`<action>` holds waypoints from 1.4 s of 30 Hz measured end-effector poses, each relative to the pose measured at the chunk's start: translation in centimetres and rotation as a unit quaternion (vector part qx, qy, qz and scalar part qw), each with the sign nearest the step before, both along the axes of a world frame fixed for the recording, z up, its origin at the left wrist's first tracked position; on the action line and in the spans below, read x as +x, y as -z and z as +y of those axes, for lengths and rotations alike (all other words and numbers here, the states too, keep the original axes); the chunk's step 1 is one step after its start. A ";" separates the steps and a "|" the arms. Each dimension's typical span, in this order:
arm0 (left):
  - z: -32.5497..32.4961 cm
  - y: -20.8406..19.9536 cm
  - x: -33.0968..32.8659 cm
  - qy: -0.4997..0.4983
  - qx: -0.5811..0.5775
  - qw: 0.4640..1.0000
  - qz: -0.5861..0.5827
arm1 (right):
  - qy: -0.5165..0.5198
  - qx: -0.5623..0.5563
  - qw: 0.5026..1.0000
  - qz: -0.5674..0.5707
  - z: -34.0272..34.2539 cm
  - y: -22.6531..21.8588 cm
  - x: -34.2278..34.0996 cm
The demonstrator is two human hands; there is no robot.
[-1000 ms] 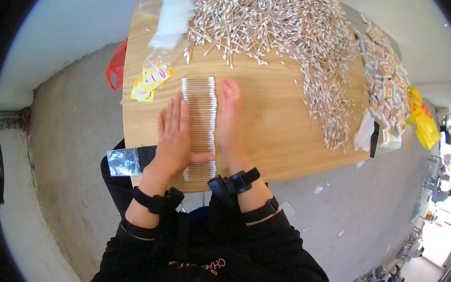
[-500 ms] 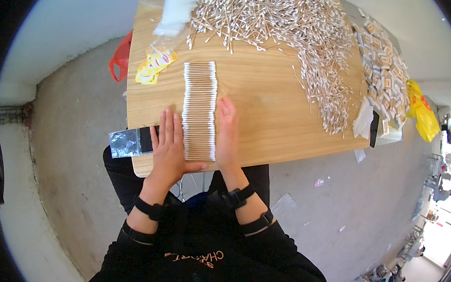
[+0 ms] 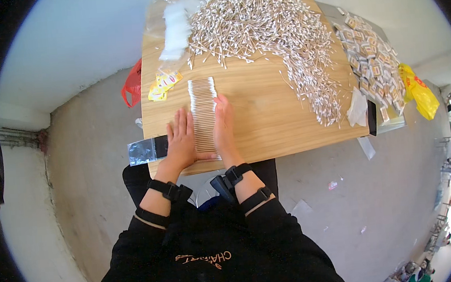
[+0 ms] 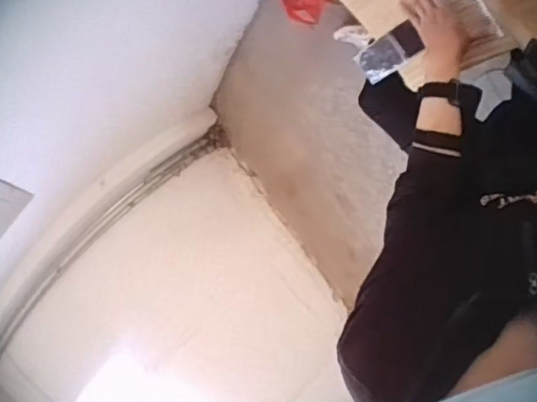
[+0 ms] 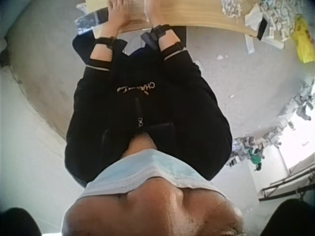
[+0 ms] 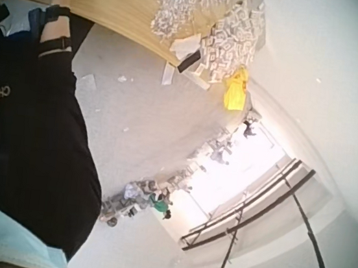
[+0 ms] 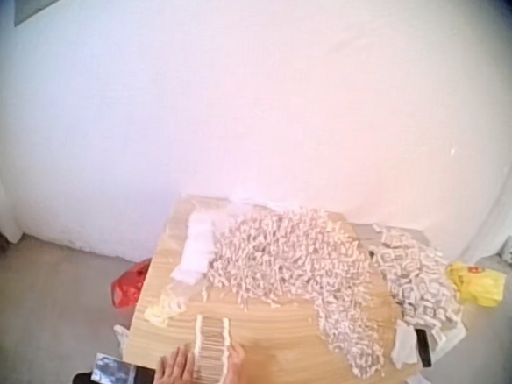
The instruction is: The person is manually aligning cotton swabs on a table and placing them into small plastic bags for retail.
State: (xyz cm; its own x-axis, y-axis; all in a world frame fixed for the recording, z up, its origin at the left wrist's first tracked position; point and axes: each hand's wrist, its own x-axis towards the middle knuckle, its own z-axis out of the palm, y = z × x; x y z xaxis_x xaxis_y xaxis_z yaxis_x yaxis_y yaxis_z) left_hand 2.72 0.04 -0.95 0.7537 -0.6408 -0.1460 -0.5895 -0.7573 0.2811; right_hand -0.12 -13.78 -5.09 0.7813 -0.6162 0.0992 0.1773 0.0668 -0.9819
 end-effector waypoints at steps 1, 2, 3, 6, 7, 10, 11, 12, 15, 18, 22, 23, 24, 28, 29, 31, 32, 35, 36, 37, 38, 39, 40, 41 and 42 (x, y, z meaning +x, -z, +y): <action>-0.1 0.3 0.0 0.002 0.000 1.000 0.001 | -0.003 -0.011 1.000 0.014 0.2 -0.1 0.2; -0.4 0.5 0.1 0.008 -0.004 1.000 0.003 | -0.001 -0.025 0.999 0.028 0.0 -0.2 0.3; -0.2 0.6 0.2 0.011 -0.005 1.000 0.001 | 0.002 -0.026 0.999 0.026 0.0 -0.1 0.5; 0.0 0.2 0.5 0.007 -0.021 1.000 0.009 | 0.021 0.112 0.993 -0.020 -0.5 1.0 0.8; -0.2 -0.1 0.8 0.000 -0.013 1.000 0.017 | 0.010 0.079 0.997 -0.015 -1.3 1.4 0.8; -0.2 -0.1 2.1 -0.006 -0.003 1.000 0.024 | 0.017 0.054 0.998 -0.004 -0.6 0.2 1.8; -0.3 0.0 2.4 -0.002 -0.007 1.000 0.019 | 0.038 0.055 0.998 -0.001 -0.3 -0.2 2.1; -0.5 0.0 2.6 -0.003 -0.006 1.000 0.022 | 0.037 0.056 0.998 0.001 -0.4 -0.4 2.2; -1.1 0.1 2.8 0.015 0.015 1.000 0.008 | 0.008 -0.041 0.998 0.036 -1.1 -0.7 2.4; -0.6 0.0 2.6 0.021 0.011 1.000 0.010 | -0.053 -0.019 0.998 0.038 -2.0 0.2 2.1; 1.5 -0.4 0.0 -0.014 -0.034 0.999 0.028 | 0.024 0.120 0.992 -0.029 -2.2 -0.6 0.2; 1.8 -0.6 -1.0 -0.020 -0.042 0.999 0.027 | 0.049 0.175 0.983 -0.030 -1.9 -1.6 -0.9; 2.3 -0.5 -2.1 -0.023 -0.042 0.998 0.027 | 0.046 0.175 0.983 -0.028 -1.3 -1.4 -1.9; 2.5 -0.5 -4.1 -0.025 -0.035 0.999 0.011 | 0.011 0.130 0.991 -0.041 0.3 1.0 -4.1; 2.6 -0.5 -4.1 -0.013 -0.028 0.999 0.006 | 0.005 0.112 0.993 -0.049 1.0 0.9 -4.0; 2.3 -0.6 -4.4 -0.018 -0.018 1.000 -0.001 | -0.018 0.066 0.997 -0.018 2.1 0.6 -4.2; 2.3 -0.4 -4.5 -0.020 -0.019 1.000 -0.003 | -0.035 0.017 0.999 0.011 2.5 0.2 -4.4; 2.0 -0.4 -4.8 -0.016 -0.033 0.999 -0.023 | -0.013 0.107 0.993 -0.047 1.1 2.2 -3.7; 2.1 -0.7 -4.9 -0.017 -0.030 0.999 -0.013 | -0.014 0.106 0.993 -0.046 0.7 2.1 -4.1; 2.1 -0.8 -5.0 -0.018 -0.027 0.999 -0.004 | 0.015 0.102 0.994 -0.041 0.3 1.9 -4.6; 2.4 -0.6 -5.2 -0.021 -0.026 0.999 -0.002 | 0.041 0.099 0.994 -0.035 0.3 1.1 -5.0; 2.7 -0.4 -5.3 -0.010 -0.043 0.999 -0.014 | 0.040 0.100 0.994 -0.033 0.4 0.2 -5.4; 2.9 0.0 -5.5 0.001 -0.060 0.998 -0.027 | 0.045 0.105 0.993 -0.019 0.6 -0.8 -5.7; 2.8 0.3 -5.6 0.002 -0.061 0.998 -0.027 | 0.050 0.109 0.993 -0.006 0.5 -1.3 -6.0; 2.7 0.7 -5.7 0.000 -0.068 0.997 -0.038 | 0.051 0.108 0.993 -0.006 0.5 -1.2 -6.3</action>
State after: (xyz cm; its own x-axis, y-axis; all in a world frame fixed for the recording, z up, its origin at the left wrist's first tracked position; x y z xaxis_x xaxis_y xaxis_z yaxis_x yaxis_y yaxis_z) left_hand -3.03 2.76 -1.67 0.7591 -0.6510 0.0000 -0.6132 -0.7150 0.3356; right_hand -6.37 -13.33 -3.94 0.7133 -0.7001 -0.0340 0.2063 0.2561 -0.9444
